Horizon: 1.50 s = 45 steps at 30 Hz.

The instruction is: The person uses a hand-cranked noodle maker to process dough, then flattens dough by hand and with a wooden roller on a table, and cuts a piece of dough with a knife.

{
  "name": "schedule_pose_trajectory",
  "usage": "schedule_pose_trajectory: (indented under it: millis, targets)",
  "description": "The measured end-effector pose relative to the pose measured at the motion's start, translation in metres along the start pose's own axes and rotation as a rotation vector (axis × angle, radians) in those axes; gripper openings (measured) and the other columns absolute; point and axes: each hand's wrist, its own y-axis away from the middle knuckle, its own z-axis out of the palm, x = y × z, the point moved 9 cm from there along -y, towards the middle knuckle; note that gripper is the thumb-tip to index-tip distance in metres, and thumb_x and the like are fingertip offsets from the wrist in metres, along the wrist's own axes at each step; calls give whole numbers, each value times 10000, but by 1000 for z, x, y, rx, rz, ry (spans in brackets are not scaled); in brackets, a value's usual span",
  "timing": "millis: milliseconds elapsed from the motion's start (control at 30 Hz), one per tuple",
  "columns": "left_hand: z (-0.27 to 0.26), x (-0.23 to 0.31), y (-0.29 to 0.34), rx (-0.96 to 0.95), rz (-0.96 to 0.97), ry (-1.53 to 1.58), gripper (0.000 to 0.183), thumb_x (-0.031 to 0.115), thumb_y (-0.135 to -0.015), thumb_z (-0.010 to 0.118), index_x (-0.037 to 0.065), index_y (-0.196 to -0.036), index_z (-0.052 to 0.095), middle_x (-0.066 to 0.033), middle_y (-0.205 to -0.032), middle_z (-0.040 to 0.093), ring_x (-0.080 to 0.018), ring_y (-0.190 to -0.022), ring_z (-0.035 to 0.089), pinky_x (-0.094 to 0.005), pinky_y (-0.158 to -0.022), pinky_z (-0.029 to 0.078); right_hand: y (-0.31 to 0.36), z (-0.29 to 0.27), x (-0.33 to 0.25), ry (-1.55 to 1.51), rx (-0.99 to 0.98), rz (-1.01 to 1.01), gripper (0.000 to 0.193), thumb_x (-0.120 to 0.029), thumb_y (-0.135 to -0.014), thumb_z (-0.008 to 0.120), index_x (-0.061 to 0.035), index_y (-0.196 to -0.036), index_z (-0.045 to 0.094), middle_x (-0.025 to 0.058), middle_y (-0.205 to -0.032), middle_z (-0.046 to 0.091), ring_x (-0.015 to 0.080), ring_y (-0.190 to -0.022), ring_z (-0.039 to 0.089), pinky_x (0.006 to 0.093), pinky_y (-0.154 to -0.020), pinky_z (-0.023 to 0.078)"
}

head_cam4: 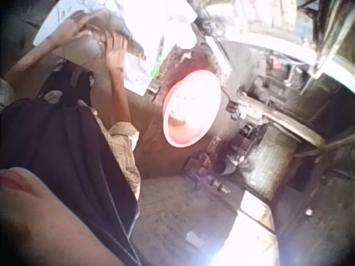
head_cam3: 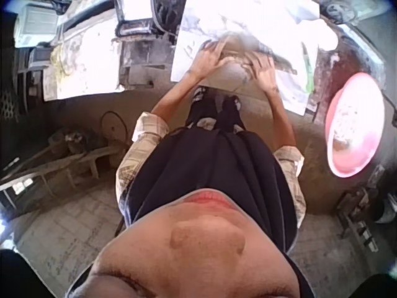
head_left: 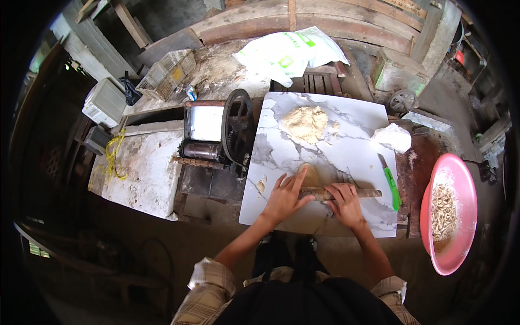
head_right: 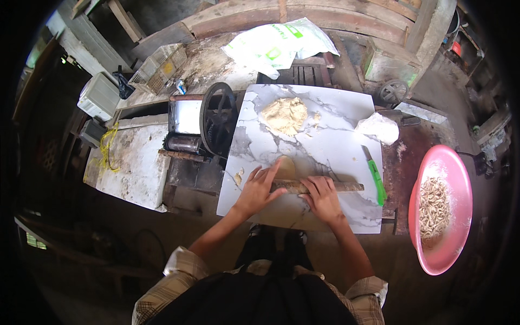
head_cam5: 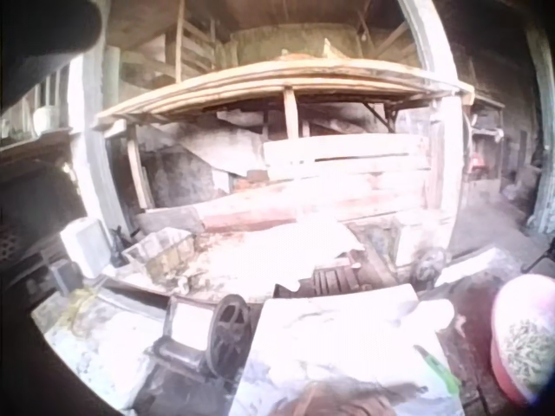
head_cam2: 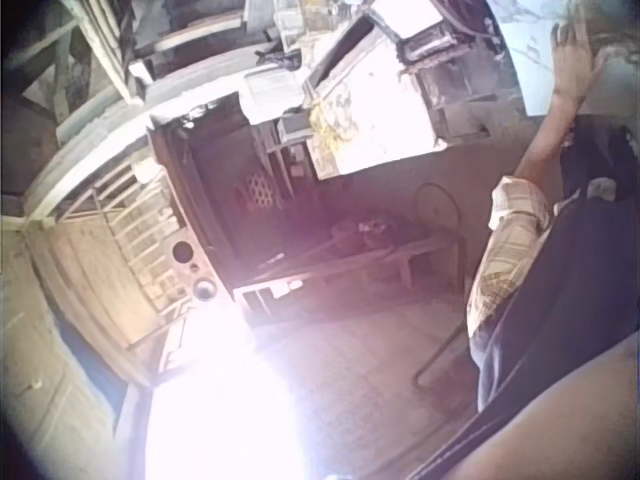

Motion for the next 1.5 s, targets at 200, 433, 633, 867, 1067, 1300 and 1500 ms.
schedule_pose_trajectory:
  millis: [200, 433, 633, 867, 1067, 1300, 1500]
  targets:
    - [0, -37, 32, 31, -496, -35, 472, 344, -898, 559, 24, -1241, 514, -95, -993, 647, -240, -949, 593, -378, -808, 443, -29, 28, -19, -29, -176, -66, 380, -225, -815, 637, -59, -1148, 556, 101, -1079, 560, 281, -1042, 511, 409, -934, 365]
    - [15, -67, 22, 155, -626, -213, 546, 329, -949, 438, -43, -1345, 390, -172, -1250, 543, -267, -1226, 452, -460, -1008, 305, -64, 43, -9, 338, 20, 130, 508, -376, -859, 582, -43, -1232, 492, 101, -1153, 526, 266, -1152, 453, 474, -994, 313]
    - [2, -100, -21, 247, -651, -379, 644, 335, -962, 384, -130, -1381, 237, -248, -1407, 375, -339, -1404, 184, -562, -1119, 74, -112, 38, 21, 374, 113, 243, 530, -381, -920, 500, -4, -1290, 448, 125, -1223, 511, 264, -1237, 406, 499, -1058, 260]
    - [29, -53, 39, -31, -533, -242, 599, 278, -941, 416, -117, -1371, 286, -273, -1421, 336, -355, -1352, 310, -586, -1105, 63, -42, 47, -1, 342, -10, 274, 720, -410, -892, 520, 65, -1386, 301, 197, -1423, 367, 277, -1382, 263, 506, -1114, 192]
    - [25, -88, -25, 2, -435, -247, 588, 256, -942, 384, -117, -1381, 263, -257, -1432, 327, -330, -1407, 185, -597, -1105, 41, -89, 37, 31, 406, 90, 403, 730, -416, -919, 472, 88, -1399, 251, 220, -1451, 315, 287, -1398, 225, 505, -1127, 158]
    - [29, -84, -14, 49, -385, -189, 607, 258, -934, 392, -123, -1383, 243, -253, -1457, 277, -333, -1406, 186, -590, -1109, 57, -67, 48, 36, 405, 100, 505, 682, -387, -932, 455, 89, -1388, 281, 224, -1442, 331, 300, -1388, 247, 497, -1125, 171]
    - [33, -63, 16, -86, -337, -128, 621, 238, -905, 434, -119, -1381, 254, -248, -1453, 286, -326, -1408, 184, -588, -1109, 85, -32, 51, 8, 381, 28, 441, 598, -359, -928, 457, 48, -1359, 379, 212, -1398, 408, 306, -1367, 296, 468, -1122, 204]
